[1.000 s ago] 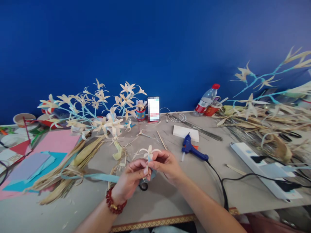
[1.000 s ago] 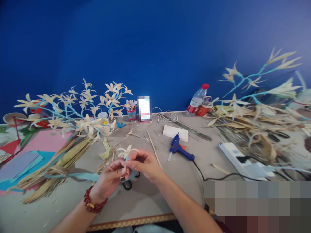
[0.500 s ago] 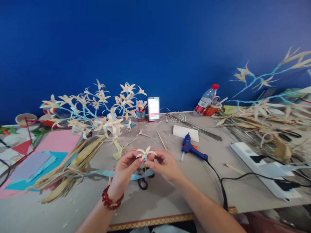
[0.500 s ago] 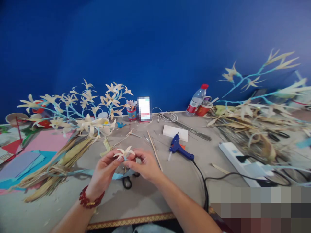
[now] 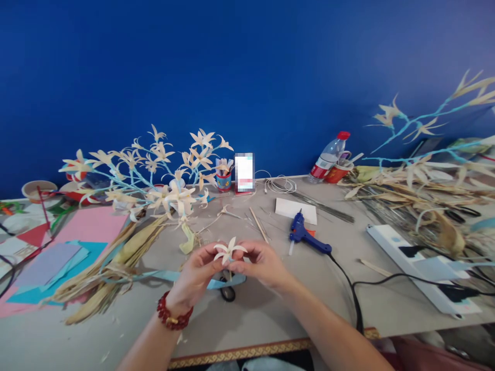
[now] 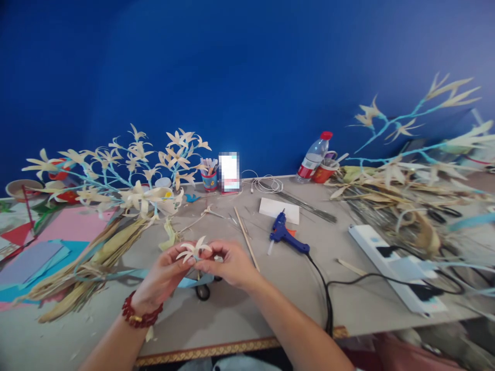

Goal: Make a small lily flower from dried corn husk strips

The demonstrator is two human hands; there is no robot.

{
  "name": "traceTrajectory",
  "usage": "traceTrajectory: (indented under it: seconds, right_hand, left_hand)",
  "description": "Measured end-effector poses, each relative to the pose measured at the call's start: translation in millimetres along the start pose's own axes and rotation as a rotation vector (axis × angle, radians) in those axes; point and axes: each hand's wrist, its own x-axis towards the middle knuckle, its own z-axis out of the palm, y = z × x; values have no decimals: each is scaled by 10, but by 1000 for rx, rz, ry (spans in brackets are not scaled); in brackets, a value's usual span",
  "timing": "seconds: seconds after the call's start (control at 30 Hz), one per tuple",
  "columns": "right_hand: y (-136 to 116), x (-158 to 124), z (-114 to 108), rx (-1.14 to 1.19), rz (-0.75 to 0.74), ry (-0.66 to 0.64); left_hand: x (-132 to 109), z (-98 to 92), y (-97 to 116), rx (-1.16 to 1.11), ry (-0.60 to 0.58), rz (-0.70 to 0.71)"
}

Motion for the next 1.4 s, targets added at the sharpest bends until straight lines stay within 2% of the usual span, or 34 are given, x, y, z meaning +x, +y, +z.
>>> traceTrajectory:
  seconds: [0.13,0.27,0.47,0.8,1.1,1.4]
  right_hand:
    - [10,-5,18,84,41,-17]
    - [-10,0,30,92,21,-33]
    - [-24,4,32,92,-6,-43]
    - [-2,3,32,303,125,-64]
    - [5,-2,62,352,128,3]
    - [-32,3,93,362,69,-21]
  left_hand:
    - [-17,-13,-4,-33,26,-46]
    - [-19,9,2,-25,70,-57]
    - [-5,14,-19,-35,44,-20]
    - [11,3,-56,-48,31,35]
    - [29,44,-69,-5,47,113]
    - [22,35,-91,-6,53,124]
